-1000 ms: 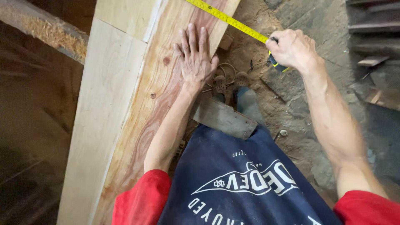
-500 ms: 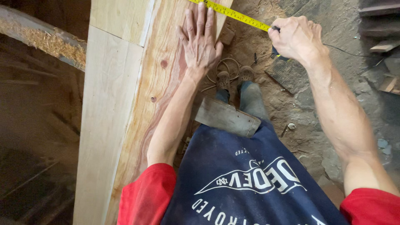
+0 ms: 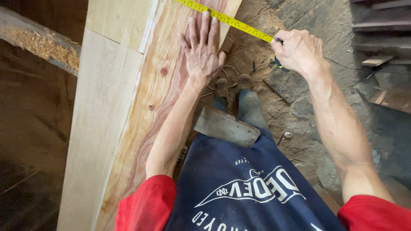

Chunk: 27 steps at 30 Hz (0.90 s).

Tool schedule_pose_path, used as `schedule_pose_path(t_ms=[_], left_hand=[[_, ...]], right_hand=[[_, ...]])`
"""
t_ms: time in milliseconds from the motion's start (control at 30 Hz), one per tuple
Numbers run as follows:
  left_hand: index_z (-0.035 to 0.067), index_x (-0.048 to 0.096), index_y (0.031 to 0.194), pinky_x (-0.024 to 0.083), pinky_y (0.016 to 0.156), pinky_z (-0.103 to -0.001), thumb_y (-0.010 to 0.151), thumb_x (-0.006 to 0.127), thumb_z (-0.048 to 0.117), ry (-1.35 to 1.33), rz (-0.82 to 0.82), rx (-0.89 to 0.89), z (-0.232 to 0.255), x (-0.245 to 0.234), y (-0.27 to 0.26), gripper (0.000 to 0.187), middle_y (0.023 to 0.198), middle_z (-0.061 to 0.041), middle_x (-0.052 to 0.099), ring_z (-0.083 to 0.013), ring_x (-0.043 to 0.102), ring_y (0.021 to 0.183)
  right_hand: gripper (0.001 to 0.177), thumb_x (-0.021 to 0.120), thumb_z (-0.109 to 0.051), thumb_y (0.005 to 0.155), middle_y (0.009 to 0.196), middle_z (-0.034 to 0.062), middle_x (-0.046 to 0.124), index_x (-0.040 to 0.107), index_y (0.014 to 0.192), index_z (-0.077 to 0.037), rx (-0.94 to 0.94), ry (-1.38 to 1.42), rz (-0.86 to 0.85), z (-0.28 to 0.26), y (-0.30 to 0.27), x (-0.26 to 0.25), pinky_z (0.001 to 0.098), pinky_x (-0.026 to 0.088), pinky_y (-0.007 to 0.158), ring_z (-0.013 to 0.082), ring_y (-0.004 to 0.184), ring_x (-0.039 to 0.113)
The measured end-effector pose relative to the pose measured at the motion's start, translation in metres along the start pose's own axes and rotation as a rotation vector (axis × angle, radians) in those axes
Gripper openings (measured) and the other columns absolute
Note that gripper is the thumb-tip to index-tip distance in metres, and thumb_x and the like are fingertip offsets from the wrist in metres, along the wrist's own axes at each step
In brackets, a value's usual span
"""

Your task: The person measures a large wooden plank with a tape measure, marks measurements with a pencil, uses a try square to draw straight lines, and prepares a circular saw for cutting.

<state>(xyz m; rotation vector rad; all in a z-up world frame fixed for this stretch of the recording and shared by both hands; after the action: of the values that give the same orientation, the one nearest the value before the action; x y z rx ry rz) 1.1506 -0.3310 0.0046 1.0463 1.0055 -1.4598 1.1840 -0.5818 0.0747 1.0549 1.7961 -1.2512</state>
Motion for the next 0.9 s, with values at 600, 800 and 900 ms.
schedule_pose_path(t_ms=[600,800,900], left_hand=[[0.016,0.027,0.163,0.007,0.12,-0.074,0.08,0.076,0.044,-0.055,0.037,-0.001,0.001,-0.005,0.0,0.101,0.171,-0.008,0.015,-0.0409,0.006,0.157],[0.018,0.028,0.161,0.006,0.121,-0.071,0.079,0.073,0.043,-0.076,-0.001,-0.045,0.0,-0.008,0.002,0.097,0.171,-0.009,0.016,-0.0391,0.006,0.157],[0.018,0.027,0.161,0.006,0.12,-0.071,0.08,0.072,0.044,-0.076,-0.001,-0.05,0.0,-0.007,-0.001,0.096,0.17,-0.009,0.014,-0.0396,0.005,0.157]], right_hand=[[0.035,0.053,-0.046,0.097,0.115,0.0147,0.073,0.075,0.116,-0.027,0.166,0.016,-0.165,-0.002,0.01,0.001,0.0534,0.054,0.093,0.0412,0.106,0.068],[0.036,0.053,-0.045,0.095,0.114,0.0146,0.074,0.075,0.114,-0.025,0.167,0.047,-0.15,0.005,0.033,0.002,0.0512,0.054,0.093,0.0386,0.108,0.069],[0.036,0.054,-0.045,0.094,0.111,0.015,0.075,0.076,0.11,-0.022,0.173,0.049,-0.162,0.017,0.054,-0.001,0.0501,0.055,0.091,0.037,0.107,0.069]])
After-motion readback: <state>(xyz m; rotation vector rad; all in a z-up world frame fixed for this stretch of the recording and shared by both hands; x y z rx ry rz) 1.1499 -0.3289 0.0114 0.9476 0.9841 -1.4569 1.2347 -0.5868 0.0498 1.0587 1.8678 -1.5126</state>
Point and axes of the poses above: each hand's wrist, its own y-axis towards the middle knuckle, its own x-axis out of the palm, z = x × y, the point moved 5 cm from there along y, towards the middle knuckle
